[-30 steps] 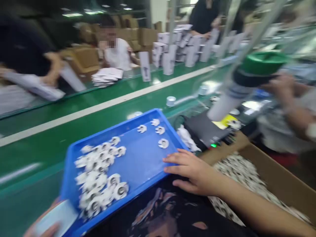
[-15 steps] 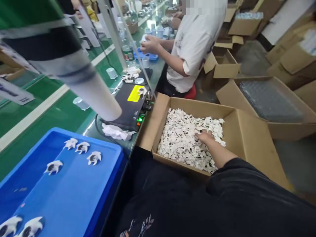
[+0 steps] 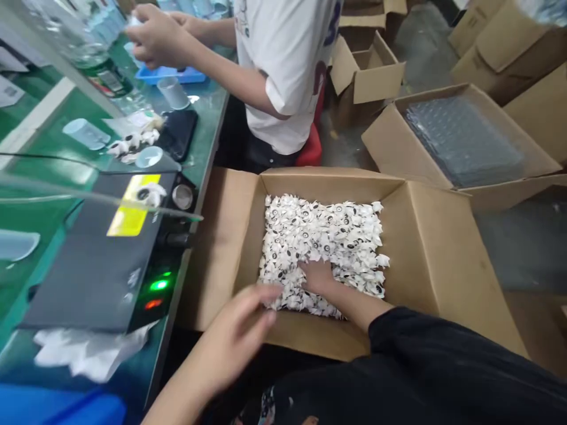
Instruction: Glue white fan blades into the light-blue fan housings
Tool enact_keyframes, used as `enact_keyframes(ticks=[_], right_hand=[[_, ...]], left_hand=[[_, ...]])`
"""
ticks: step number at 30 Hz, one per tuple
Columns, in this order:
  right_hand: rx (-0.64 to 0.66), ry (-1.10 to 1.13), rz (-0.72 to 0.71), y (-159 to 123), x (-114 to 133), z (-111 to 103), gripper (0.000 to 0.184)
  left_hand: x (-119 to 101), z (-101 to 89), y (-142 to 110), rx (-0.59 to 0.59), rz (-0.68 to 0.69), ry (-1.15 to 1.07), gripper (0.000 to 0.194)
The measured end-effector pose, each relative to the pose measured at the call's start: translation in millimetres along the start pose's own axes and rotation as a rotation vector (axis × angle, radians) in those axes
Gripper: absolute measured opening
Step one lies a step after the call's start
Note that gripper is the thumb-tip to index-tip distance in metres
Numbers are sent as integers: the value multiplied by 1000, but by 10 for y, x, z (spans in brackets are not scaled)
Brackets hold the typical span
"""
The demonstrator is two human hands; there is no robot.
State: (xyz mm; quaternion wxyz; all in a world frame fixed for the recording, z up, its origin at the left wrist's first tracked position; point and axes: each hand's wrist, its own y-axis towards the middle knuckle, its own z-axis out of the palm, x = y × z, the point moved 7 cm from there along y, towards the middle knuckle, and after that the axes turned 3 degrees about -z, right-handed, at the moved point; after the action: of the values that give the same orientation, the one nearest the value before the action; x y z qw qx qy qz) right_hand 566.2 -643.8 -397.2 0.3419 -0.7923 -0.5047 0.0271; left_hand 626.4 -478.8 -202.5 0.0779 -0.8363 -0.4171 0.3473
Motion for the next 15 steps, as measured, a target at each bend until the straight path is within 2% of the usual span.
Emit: enact_keyframes(ticks=[2, 3, 5, 7, 9, 12, 15], right_hand=[[-59, 6, -12, 167, -113, -224, 46], [-100, 6, 13, 270, -204, -337, 51], [-161, -2, 99, 458, -400, -484, 60], [-152, -11, 162, 556, -518, -463, 67], [-87, -15, 161, 513, -511, -310, 71], [42, -14, 91, 216, -394, -29, 71], [190, 5, 16, -150, -329, 162, 71]], left_hand=[[104, 291, 842, 86, -53, 73, 38], [192, 457, 1180, 126, -97, 122, 42], [403, 783, 1598, 207, -178, 229, 54], [599, 1056, 1685, 314, -218, 326, 70], [724, 1223, 1582, 410, -217, 399, 78], [768, 1292, 1421, 471, -192, 463, 71], [736, 1294, 1382, 484, -188, 484, 64]])
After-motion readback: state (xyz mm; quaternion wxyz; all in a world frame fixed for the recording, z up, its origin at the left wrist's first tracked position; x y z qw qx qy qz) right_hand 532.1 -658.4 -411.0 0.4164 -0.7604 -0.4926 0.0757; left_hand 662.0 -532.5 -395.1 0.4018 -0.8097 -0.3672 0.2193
